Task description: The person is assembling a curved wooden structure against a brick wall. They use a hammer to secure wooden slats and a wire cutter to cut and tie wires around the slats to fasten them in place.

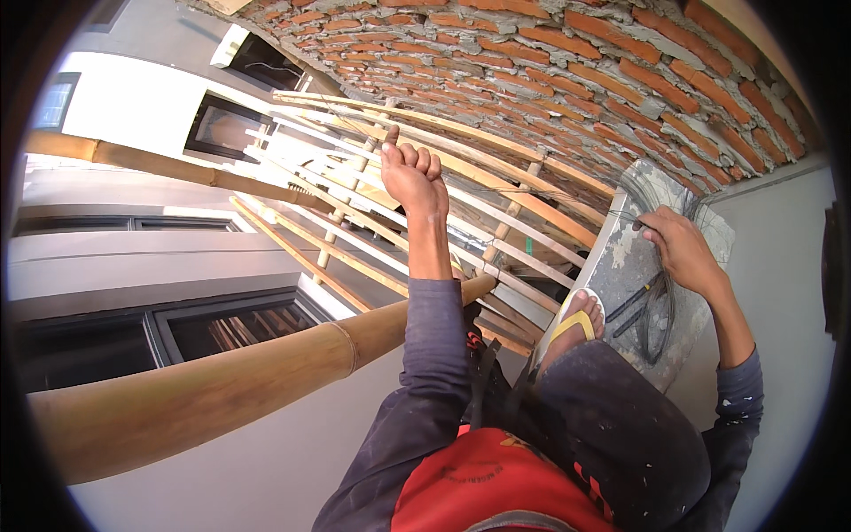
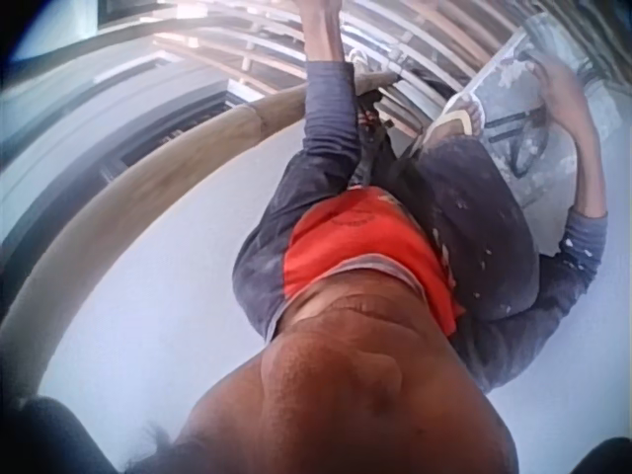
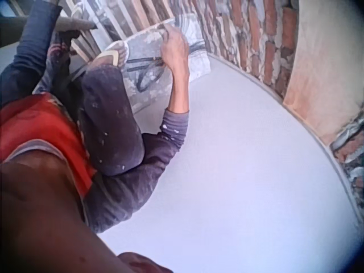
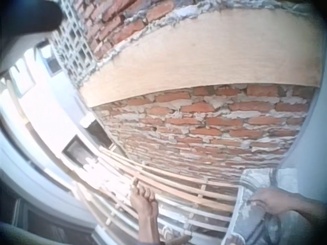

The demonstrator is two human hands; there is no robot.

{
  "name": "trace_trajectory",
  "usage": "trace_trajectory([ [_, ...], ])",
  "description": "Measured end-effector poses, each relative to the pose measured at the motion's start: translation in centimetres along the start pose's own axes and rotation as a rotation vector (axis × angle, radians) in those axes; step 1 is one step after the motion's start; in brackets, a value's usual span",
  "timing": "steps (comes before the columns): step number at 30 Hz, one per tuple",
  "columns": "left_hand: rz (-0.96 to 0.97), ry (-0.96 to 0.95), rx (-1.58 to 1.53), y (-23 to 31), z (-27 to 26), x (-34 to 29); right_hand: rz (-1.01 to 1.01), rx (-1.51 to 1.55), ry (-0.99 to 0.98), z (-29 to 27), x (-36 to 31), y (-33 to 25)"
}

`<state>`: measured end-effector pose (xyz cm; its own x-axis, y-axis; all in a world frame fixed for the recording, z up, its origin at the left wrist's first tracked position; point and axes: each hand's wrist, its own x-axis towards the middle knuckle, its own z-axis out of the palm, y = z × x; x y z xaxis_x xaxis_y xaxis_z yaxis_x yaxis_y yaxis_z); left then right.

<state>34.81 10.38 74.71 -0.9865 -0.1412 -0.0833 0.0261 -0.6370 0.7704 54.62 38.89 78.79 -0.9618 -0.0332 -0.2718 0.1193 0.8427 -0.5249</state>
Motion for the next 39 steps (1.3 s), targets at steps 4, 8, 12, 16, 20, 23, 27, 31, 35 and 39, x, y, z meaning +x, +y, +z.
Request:
trace_trajectory([
  [4,0.073,0.048,0.036,-0.7,0.1,0.3,-0.067,-0.159,0.048,0.7,-1.1,-0.2],
  [8,0.062,0.094,-0.032,-0.6,-2.9,1.7,-0.305,0.028,-0.103,-1.1,-2.8,-4.1],
  [12,-0.104,-0.019,-0.388,-0.1,-5.3,2.1,-0.231,-0.028,0.264,-5.2,-3.3,-5.5],
  [16,-0.28,0.135,-0.528,0.1,-5.3,3.0,-0.141,-0.215,0.435,-6.9,-3.6,-5.1],
  [20,-0.292,0.327,-0.315,-0.1,-9.1,4.4,-0.224,-0.118,0.124,-7.3,-5.0,-5.0],
  [23,-0.235,0.452,-0.343,-0.2,-10.2,3.7,-0.395,0.099,-0.199,-7.1,-5.2,-5.3],
  [27,-0.459,0.21,-0.817,-0.5,-9.5,3.9,-0.448,0.193,0.1,-12.3,-4.3,-6.6],
  [31,-0.482,-0.095,-0.864,-0.5,-7.9,3.7,-0.268,-0.487,0.713,-11.8,3.6,2.8],
  [35,-0.036,0.103,-0.22,-1.7,-5.8,5.8,-0.203,-0.575,-0.347,-2.6,1.3,1.0],
  [39,-0.013,0.398,0.056,-4.2,-11.2,4.4,-0.733,0.428,-0.603,-4.7,0.0,-7.1],
])
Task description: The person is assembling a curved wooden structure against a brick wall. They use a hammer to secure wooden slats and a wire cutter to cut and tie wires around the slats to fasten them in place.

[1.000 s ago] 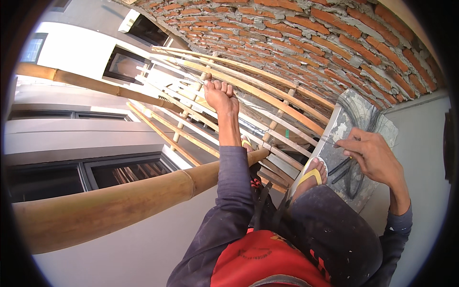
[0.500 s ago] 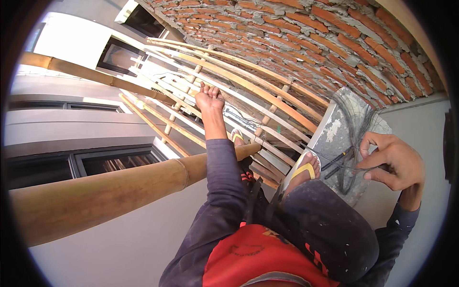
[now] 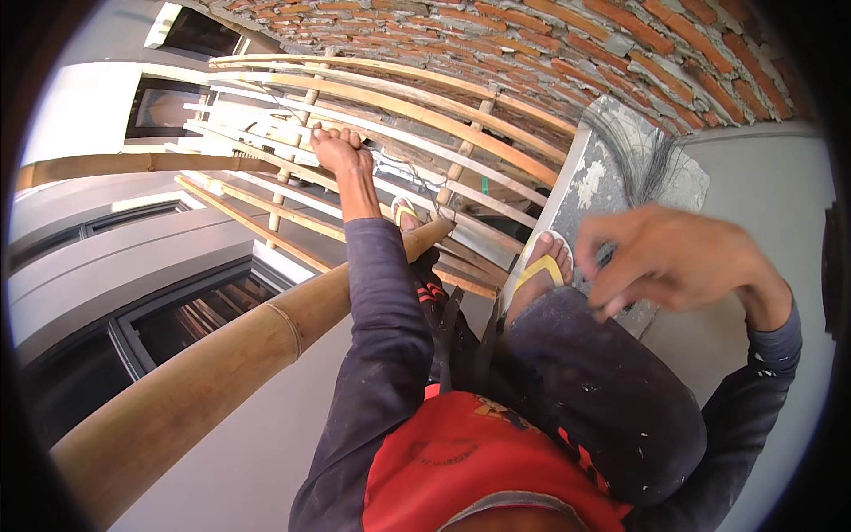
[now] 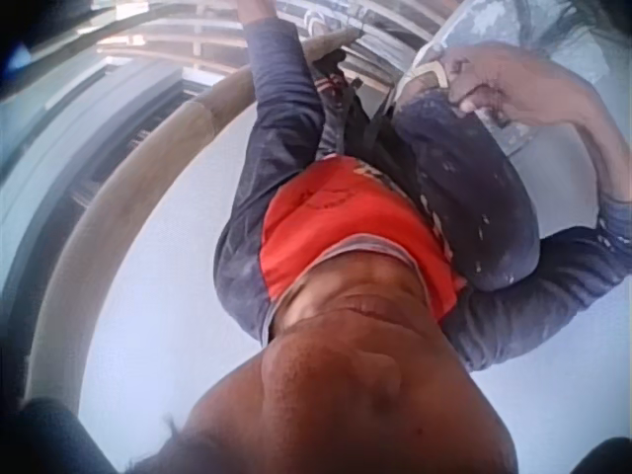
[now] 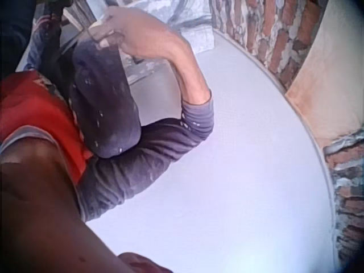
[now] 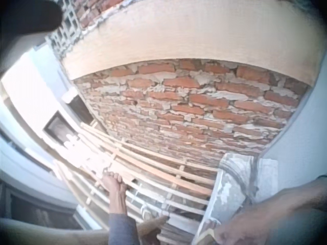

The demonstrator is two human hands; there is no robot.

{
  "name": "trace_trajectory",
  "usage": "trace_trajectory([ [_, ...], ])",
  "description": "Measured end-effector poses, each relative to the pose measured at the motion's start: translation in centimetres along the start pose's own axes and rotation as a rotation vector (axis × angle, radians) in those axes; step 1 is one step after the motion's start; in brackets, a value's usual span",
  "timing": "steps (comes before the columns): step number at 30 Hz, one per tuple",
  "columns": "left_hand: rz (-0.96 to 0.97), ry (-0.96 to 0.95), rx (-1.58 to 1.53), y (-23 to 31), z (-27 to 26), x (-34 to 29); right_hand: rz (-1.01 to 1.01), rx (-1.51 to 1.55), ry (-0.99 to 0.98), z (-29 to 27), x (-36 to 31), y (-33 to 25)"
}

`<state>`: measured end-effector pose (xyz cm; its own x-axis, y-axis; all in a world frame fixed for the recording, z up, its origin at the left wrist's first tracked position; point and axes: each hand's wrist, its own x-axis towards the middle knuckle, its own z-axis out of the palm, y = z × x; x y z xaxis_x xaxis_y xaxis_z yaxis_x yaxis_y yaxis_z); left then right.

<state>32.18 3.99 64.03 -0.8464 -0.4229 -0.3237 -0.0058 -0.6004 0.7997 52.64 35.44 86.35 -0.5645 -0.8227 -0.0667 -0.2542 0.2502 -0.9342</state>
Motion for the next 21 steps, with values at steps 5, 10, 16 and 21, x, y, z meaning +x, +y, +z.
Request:
trace_trajectory([
  [5,-0.504,-0.233,-0.419,-6.3,-3.3,-4.2,0.467,-1.215,0.94,-8.2,-3.1,2.8],
  [10,-0.435,-0.174,-0.519,-4.5,-0.4,-3.0,1.015,-1.186,0.155,-3.7,-5.9,14.5],
  [16,-0.161,0.048,-0.101,-3.2,-5.2,-0.5,0.103,0.385,-0.112,-0.8,-0.2,4.2],
  [21,-0.5,-0.145,-0.296,-7.0,-5.8,-4.0,0.474,-0.776,1.041,-7.6,-1.1,4.2],
])
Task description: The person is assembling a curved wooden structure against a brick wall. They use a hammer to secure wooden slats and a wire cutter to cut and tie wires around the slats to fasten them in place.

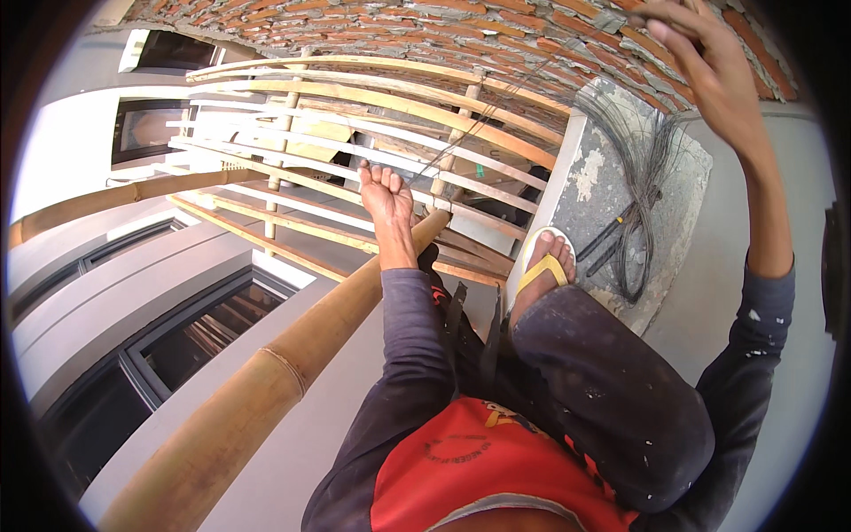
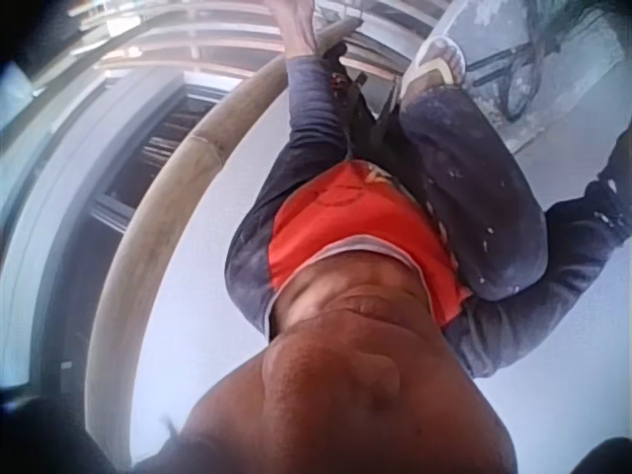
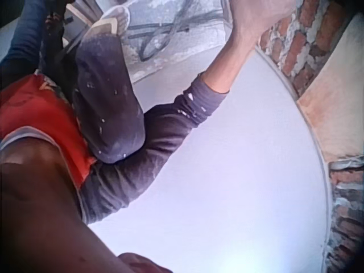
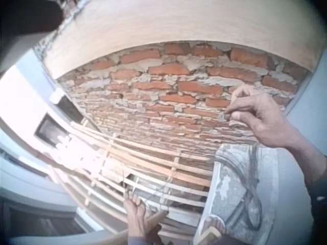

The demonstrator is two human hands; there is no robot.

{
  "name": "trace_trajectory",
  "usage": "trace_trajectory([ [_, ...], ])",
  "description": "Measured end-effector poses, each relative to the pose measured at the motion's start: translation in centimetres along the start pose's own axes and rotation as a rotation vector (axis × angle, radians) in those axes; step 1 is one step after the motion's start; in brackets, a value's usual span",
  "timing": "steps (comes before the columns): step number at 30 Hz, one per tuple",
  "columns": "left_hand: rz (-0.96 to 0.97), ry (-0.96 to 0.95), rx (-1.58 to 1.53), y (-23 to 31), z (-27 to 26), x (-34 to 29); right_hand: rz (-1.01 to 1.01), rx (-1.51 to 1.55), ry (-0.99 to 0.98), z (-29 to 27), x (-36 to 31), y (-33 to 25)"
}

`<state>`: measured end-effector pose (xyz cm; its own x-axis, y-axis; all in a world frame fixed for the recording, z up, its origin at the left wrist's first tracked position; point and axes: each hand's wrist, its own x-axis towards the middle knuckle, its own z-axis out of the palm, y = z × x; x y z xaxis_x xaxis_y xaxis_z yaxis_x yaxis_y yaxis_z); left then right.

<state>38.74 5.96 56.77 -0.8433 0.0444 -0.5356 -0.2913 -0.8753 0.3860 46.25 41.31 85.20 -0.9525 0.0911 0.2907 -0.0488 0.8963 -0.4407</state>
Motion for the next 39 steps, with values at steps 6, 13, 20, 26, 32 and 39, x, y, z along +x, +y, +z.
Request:
trace_trajectory([
  [6,0.058,-0.056,-0.224,2.1,4.6,1.3,-0.09,-0.82,-0.67,7.1,-5.1,7.5],
  [13,0.22,0.317,-0.201,4.1,-1.6,3.1,-0.193,1.013,-1.105,1.6,-2.9,-4.8],
  [20,0.056,0.042,-0.122,-1.3,2.1,1.3,-0.032,-0.635,-0.131,6.4,-0.2,9.2],
  [26,0.412,0.093,0.015,5.8,5.7,5.9,-0.219,0.314,-1.431,7.3,-8.1,-0.4],
  [32,0.336,0.08,0.137,3.4,2.9,3.1,0.104,0.805,-0.403,1.5,0.4,-2.0],
  [39,0.343,0.027,0.219,1.8,5.3,2.2,-0.017,-0.718,-0.783,8.8,-6.0,5.1],
])
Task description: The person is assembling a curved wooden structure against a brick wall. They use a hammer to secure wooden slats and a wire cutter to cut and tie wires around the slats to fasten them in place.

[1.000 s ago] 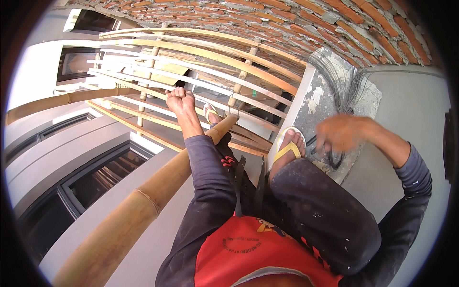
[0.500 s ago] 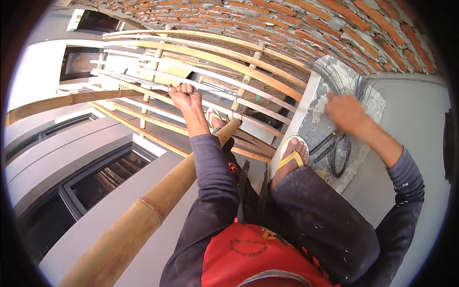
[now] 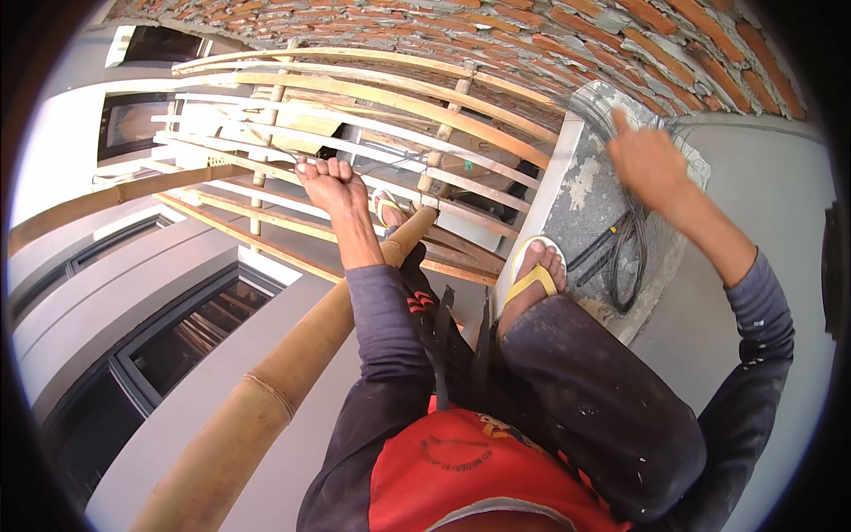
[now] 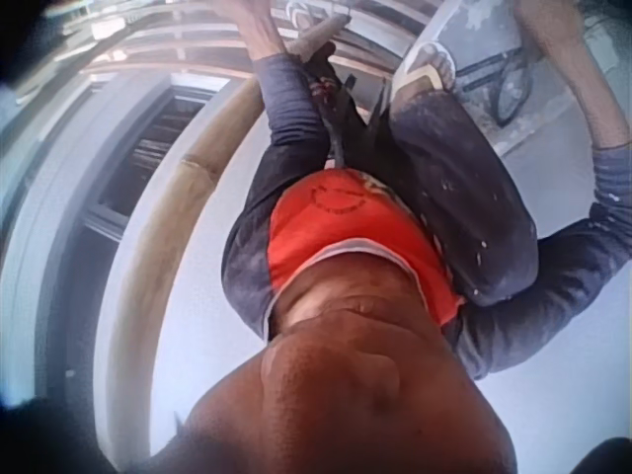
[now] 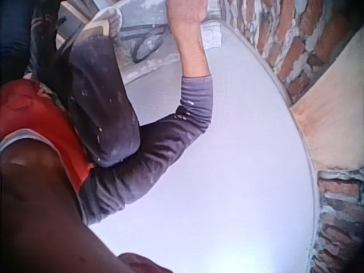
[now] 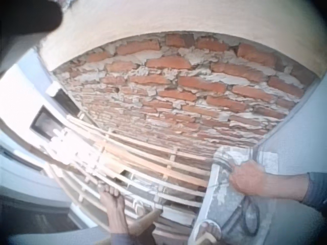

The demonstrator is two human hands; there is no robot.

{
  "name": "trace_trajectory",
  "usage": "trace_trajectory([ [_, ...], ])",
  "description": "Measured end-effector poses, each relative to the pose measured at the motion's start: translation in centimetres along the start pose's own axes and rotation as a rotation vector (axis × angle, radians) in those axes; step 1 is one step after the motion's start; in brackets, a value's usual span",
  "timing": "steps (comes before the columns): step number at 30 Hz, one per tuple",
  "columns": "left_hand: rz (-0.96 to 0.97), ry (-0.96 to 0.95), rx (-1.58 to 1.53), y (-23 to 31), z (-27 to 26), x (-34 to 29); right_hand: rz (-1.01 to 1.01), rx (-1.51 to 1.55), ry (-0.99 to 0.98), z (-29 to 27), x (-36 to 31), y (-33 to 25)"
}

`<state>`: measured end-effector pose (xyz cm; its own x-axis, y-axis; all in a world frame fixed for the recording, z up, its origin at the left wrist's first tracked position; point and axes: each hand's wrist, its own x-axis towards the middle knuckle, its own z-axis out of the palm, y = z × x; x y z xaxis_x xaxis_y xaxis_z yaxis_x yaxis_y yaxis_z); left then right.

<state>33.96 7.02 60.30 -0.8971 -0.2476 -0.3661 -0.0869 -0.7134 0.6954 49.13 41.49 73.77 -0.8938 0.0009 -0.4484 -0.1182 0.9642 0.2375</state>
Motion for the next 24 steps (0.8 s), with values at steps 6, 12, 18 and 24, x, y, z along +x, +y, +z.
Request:
trace_trajectory([
  [6,0.288,0.199,0.428,1.1,-1.1,1.5,-0.973,1.378,-0.13,-8.7,-4.4,-3.9],
  [12,0.053,-0.02,0.354,-0.8,1.7,-1.3,-0.045,0.408,0.997,-8.6,2.4,3.0],
  [18,0.032,-0.068,0.037,2.2,2.3,1.0,-0.041,0.013,0.097,0.0,-0.3,0.4],
  [24,-0.002,0.071,-0.117,3.2,-2.1,3.4,-0.949,1.259,-0.341,-9.8,-3.9,-2.4],
])
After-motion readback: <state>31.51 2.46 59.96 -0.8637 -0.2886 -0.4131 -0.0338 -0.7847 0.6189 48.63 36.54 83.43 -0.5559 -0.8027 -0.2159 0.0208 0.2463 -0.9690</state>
